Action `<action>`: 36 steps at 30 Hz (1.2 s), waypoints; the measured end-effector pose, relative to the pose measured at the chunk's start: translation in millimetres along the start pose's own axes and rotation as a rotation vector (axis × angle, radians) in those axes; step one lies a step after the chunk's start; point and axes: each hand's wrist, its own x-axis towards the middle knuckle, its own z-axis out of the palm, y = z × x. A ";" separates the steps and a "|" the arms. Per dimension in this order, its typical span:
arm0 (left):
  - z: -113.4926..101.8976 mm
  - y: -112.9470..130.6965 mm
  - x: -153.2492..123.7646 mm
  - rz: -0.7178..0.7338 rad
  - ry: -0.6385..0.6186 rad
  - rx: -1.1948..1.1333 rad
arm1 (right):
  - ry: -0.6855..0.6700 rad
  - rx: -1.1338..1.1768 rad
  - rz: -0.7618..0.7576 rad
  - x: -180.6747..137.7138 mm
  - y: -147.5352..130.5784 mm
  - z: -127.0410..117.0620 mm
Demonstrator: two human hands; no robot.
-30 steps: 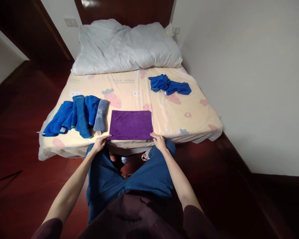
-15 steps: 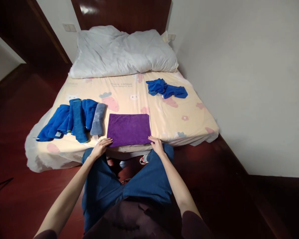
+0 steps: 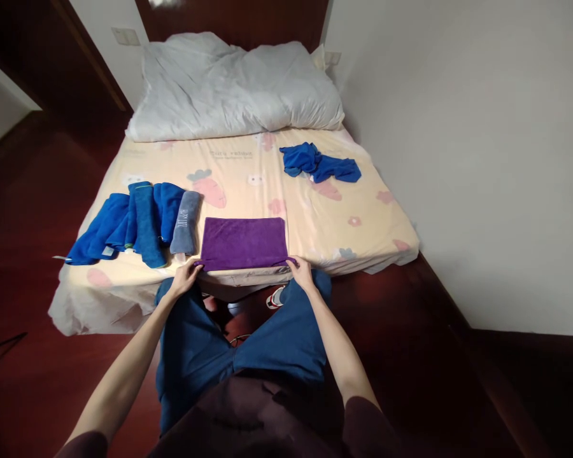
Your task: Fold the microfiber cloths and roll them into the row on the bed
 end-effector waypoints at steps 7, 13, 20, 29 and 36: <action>-0.1 2.1 0.6 -0.078 0.014 -0.045 | -0.010 0.031 0.053 4.2 5.4 5.3; -1.4 5.7 2.4 -0.122 0.008 -0.050 | -0.010 0.057 0.060 7.4 11.4 8.0; -1.4 5.4 4.7 -0.130 0.015 -0.010 | -0.005 0.052 0.059 9.8 11.7 9.0; -1.9 10.3 5.2 -0.110 0.057 0.034 | 0.022 0.025 0.041 9.8 1.4 7.5; -1.4 12.4 4.5 -0.110 0.076 0.083 | 0.055 -0.035 0.055 9.8 -3.3 7.4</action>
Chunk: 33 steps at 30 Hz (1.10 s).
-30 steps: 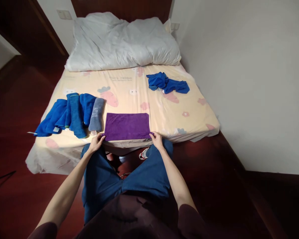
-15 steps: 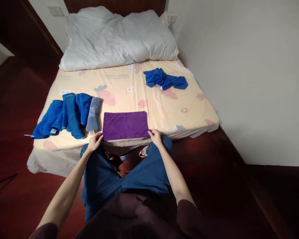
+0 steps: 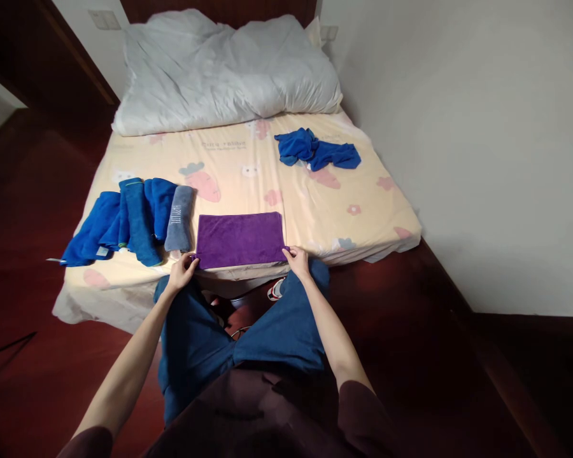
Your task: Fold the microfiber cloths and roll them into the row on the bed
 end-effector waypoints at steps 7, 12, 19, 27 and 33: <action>8.5 0.8 4.1 -0.094 0.052 0.016 | 0.045 -0.039 0.046 2.0 6.2 2.6; 13.7 1.9 6.1 -0.125 0.085 0.017 | 0.044 -0.055 0.040 2.2 7.9 3.8; 20.8 7.7 4.7 -0.131 0.126 0.049 | 0.119 -0.159 0.079 4.7 4.4 7.9; 25.4 10.0 -6.1 -0.036 0.199 0.047 | 0.077 -0.244 -0.231 -13.3 -20.9 -8.6; 23.5 12.0 -11.6 0.348 0.065 0.206 | -0.215 -0.404 -0.517 -31.6 -31.8 -18.6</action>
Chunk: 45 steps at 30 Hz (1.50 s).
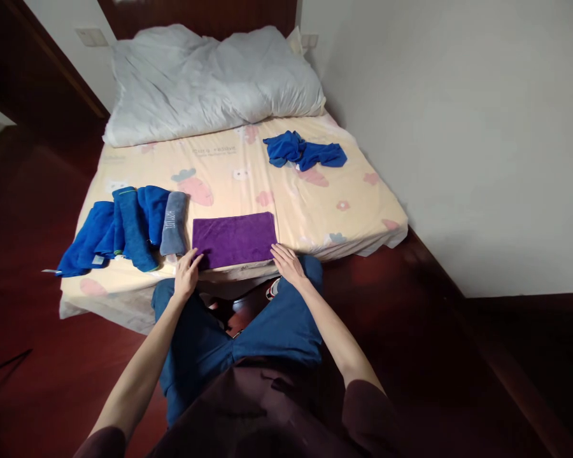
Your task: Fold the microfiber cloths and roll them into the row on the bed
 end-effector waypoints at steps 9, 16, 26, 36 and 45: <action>2.9 0.0 0.9 0.102 -0.225 0.070 | -0.141 -0.101 0.008 10.1 3.4 15.5; 9.7 -7.3 7.1 0.082 -0.238 0.095 | -0.162 -0.145 0.066 21.0 2.4 20.5; -6.6 -9.6 6.1 0.116 -0.304 0.094 | -0.178 -0.140 0.055 17.8 10.3 19.4; -6.1 -16.4 -8.7 0.127 -0.308 0.013 | -0.049 -0.007 0.093 5.0 8.7 28.2; -8.3 -23.8 -11.5 -0.013 -0.153 -0.319 | 0.089 0.160 0.180 6.6 13.2 30.4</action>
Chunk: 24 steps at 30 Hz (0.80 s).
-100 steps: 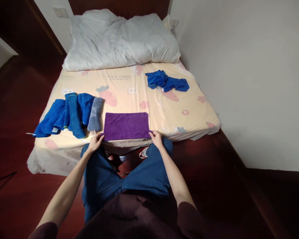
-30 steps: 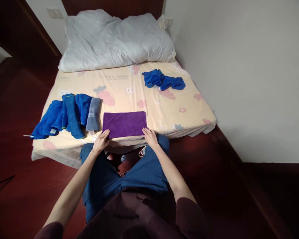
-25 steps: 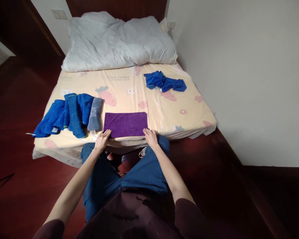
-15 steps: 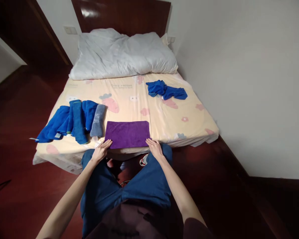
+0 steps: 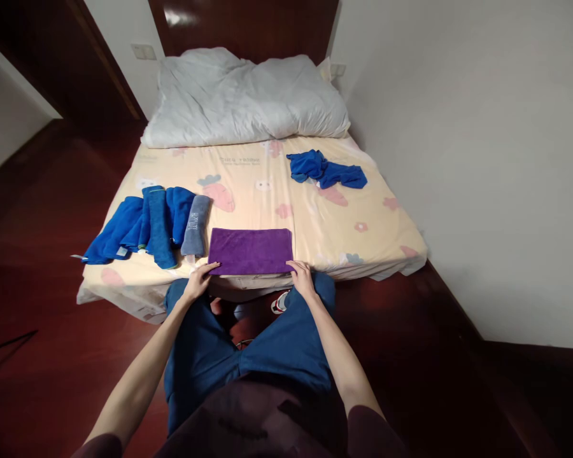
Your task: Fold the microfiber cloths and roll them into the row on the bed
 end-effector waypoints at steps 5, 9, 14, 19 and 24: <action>0.1 0.0 0.5 -0.115 0.085 -0.116 | 0.023 0.043 -0.002 -2.6 3.1 -0.9; -0.2 3.6 3.6 -0.179 0.123 -0.109 | 0.063 0.090 0.020 -1.4 6.4 -1.7; -0.3 9.6 6.0 -0.244 0.208 -0.094 | 0.097 0.100 0.114 1.0 12.7 0.3; 2.1 8.8 8.5 -0.267 0.270 -0.109 | 0.068 0.130 0.260 4.2 14.0 4.4; 2.8 5.8 11.7 -0.311 0.261 -0.092 | 0.066 0.173 0.338 9.9 12.9 7.0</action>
